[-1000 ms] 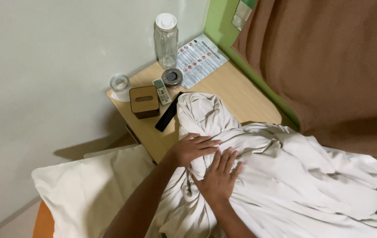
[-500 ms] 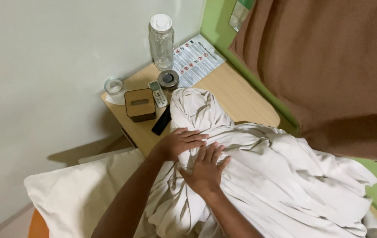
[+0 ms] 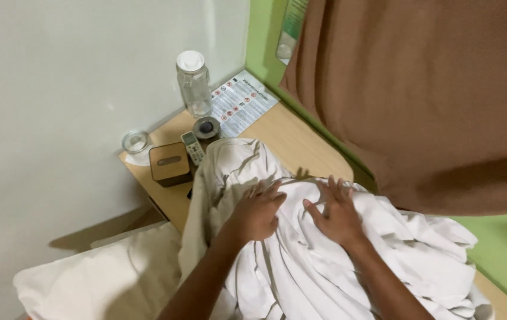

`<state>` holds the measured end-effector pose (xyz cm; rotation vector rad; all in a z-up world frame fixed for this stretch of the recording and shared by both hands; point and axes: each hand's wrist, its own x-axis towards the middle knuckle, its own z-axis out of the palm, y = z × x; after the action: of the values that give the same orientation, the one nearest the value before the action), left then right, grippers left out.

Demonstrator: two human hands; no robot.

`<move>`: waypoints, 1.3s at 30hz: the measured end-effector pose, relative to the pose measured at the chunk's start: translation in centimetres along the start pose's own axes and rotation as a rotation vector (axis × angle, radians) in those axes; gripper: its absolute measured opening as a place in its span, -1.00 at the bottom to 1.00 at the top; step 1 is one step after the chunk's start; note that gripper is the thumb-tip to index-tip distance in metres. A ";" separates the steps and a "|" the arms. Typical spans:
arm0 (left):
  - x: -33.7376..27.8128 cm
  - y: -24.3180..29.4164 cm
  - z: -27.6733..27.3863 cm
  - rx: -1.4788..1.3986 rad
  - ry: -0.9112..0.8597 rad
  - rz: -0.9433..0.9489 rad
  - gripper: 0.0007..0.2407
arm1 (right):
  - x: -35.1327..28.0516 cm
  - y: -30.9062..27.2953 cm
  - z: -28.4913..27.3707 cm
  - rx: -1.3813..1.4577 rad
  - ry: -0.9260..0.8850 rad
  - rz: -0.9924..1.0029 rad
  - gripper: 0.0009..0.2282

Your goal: The person folds a white duvet on a bed. They gather the duvet, fold it into sections, and smooth it out on the mattress.

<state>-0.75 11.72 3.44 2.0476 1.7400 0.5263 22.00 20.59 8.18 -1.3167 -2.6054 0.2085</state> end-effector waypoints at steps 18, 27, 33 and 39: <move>12.0 16.8 9.9 -0.017 0.072 0.174 -0.49 | -3.4 17.8 2.5 -0.363 -0.210 0.473 -0.25; 11.2 14.5 12.5 -0.007 0.124 0.165 -0.47 | -3.0 15.9 2.5 -0.154 -0.197 0.573 -0.34; 10.9 13.7 11.0 -0.060 0.089 0.176 -0.42 | -3.9 17.3 5.8 -0.004 0.027 0.168 -0.40; 7.7 12.6 3.8 -0.083 0.061 0.241 -0.48 | -3.5 16.8 6.6 -0.085 0.026 0.169 -0.52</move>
<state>12.96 17.31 7.08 2.2151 1.4844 0.7287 35.45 27.48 -2.36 -1.5595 -2.5071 0.1070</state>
